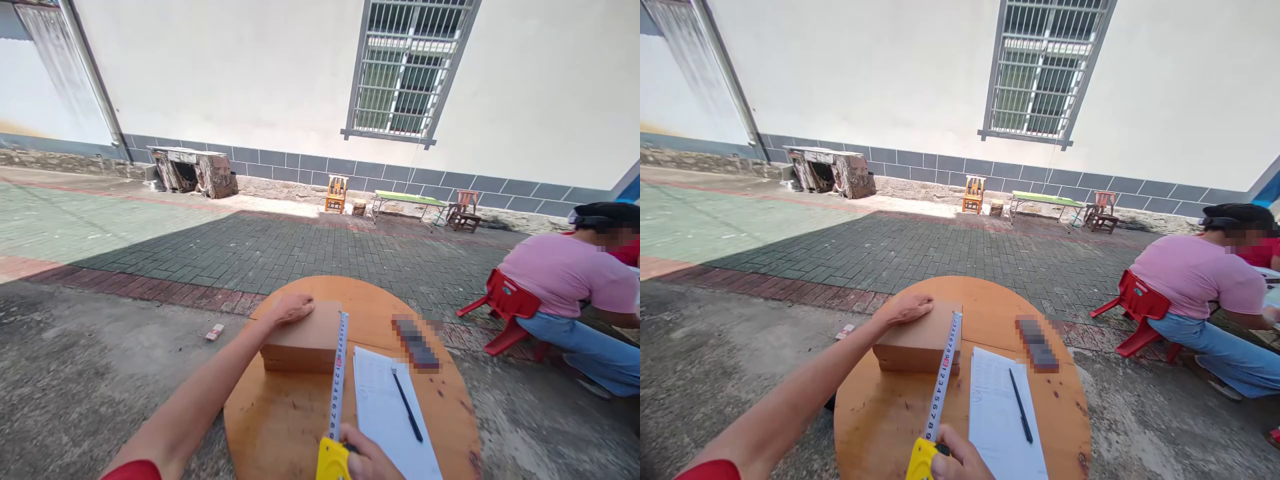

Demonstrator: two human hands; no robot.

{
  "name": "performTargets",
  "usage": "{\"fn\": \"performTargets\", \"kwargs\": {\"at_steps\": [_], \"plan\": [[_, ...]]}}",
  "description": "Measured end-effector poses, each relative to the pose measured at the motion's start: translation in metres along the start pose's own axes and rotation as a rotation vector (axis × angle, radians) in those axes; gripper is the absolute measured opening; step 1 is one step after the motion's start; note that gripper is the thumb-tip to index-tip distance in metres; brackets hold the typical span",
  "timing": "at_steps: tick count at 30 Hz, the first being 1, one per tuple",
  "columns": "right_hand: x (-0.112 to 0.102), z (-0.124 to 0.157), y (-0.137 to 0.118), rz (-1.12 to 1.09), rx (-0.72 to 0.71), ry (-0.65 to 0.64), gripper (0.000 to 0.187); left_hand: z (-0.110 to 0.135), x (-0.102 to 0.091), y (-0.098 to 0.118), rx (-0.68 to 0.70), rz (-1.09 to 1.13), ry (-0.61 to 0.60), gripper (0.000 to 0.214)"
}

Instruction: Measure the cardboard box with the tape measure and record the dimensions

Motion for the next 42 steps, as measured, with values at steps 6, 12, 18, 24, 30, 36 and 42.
{"fn": "performTargets", "kwargs": {"at_steps": [6, 12, 18, 24, 30, 36, 42], "plan": [[0.012, -0.032, -0.016, -0.149, 0.013, 0.014, 0.053, 0.06, -0.018, -0.015, -0.019, 0.081, 0.2, 0.034], [0.012, -0.067, -0.006, 0.031, 0.138, 0.037, 0.054, 0.152, -0.01, -0.026, -0.086, 0.148, 0.453, 0.033], [0.004, -0.075, -0.002, 0.168, 0.308, 0.077, 0.062, 0.176, 0.016, -0.016, -0.005, 0.19, 0.55, 0.026], [0.007, -0.063, -0.007, 0.2, 0.272, 0.084, 0.063, 0.175, 0.02, -0.019, -0.021, 0.246, 0.562, 0.027], [0.005, -0.059, -0.006, 0.206, 0.287, 0.101, 0.061, 0.174, 0.023, -0.021, -0.032, 0.282, 0.549, 0.027], [0.005, -0.059, -0.006, 0.218, 0.256, 0.086, 0.061, 0.173, 0.021, -0.021, -0.032, 0.37, 0.538, 0.027], [0.012, -0.051, -0.015, 0.374, 0.166, 0.02, 0.053, 0.183, 0.008, -0.017, -0.099, 0.574, 0.587, 0.023]]}}
Point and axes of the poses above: each hand's wrist, its own z-axis away from the middle knuckle, its own x-axis out of the palm, y = z × x, the point moved 5 cm from there along -z, towards the middle knuckle, and after that the axes turned 12 degrees about -x, right-handed, at the moved point
